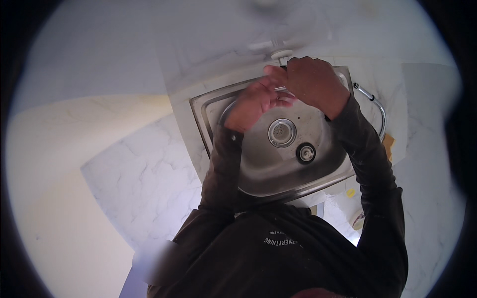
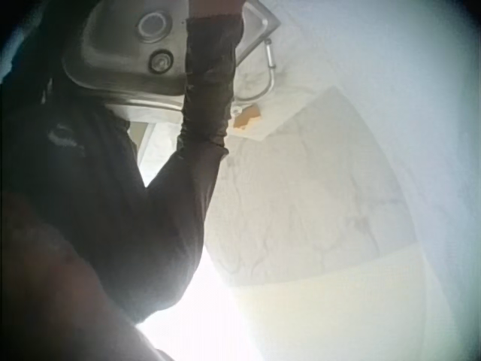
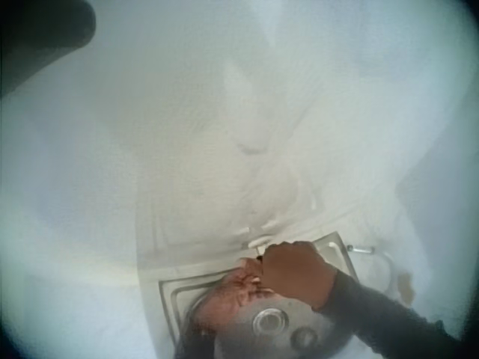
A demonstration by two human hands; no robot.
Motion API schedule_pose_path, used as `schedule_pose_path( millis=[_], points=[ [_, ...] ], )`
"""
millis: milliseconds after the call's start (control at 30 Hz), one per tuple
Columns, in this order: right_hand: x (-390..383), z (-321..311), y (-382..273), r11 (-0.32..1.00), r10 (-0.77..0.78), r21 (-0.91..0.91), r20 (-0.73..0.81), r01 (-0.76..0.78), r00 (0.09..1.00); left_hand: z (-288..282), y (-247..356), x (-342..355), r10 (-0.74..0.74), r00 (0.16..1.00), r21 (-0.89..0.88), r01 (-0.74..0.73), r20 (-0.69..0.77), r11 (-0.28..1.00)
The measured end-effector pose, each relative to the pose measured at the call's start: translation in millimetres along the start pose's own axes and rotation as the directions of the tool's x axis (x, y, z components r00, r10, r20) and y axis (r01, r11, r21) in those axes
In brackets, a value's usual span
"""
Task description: The person installs a sink faucet by hand. They place the faucet into the sink hole, wrap the threads with white tape, and tighten the mounting nut underneath. Finally, they attach the flexible water supply hose to the faucet.
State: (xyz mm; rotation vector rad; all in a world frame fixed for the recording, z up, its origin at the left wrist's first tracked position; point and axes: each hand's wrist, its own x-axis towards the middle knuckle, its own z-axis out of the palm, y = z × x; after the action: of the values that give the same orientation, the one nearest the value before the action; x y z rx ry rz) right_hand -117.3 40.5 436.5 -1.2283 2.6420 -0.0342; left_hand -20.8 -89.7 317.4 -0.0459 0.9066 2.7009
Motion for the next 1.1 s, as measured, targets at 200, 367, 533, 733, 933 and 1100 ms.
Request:
schedule_pose_path(
  millis=[200,367,533,733,933,1100],
  points=[
    [13,26,-7,0.957,-0.059,-0.291,-0.177,0.005,0.982,-22,-27,40,0.161,0.977,-0.482,-0.073,0.143,0.873],
    [12,16,0,0.984,-0.022,-0.178,-0.084,0.006,0.996,-15,-28,43,0.122,0.982,-0.524,-0.029,0.143,0.851],
    [7,14,15,0.994,-0.047,0.094,-0.015,0.048,0.999,2,9,29,0.031,0.999,-0.117,-0.032,-0.012,0.993],
    [11,54,61,0.519,0.019,0.838,0.183,-0.166,0.983,31,34,37,0.009,0.968,0.406,0.096,-0.249,0.909],
    [-18,11,78,0.755,-0.096,0.631,-0.157,0.175,0.983,27,-24,54,0.176,0.984,-0.285,-0.178,-0.031,0.942],
    [-83,-22,70,0.532,0.426,0.777,0.098,-0.337,0.899,35,-31,87,0.241,0.968,-0.666,-0.133,0.072,0.734]
  ],
)
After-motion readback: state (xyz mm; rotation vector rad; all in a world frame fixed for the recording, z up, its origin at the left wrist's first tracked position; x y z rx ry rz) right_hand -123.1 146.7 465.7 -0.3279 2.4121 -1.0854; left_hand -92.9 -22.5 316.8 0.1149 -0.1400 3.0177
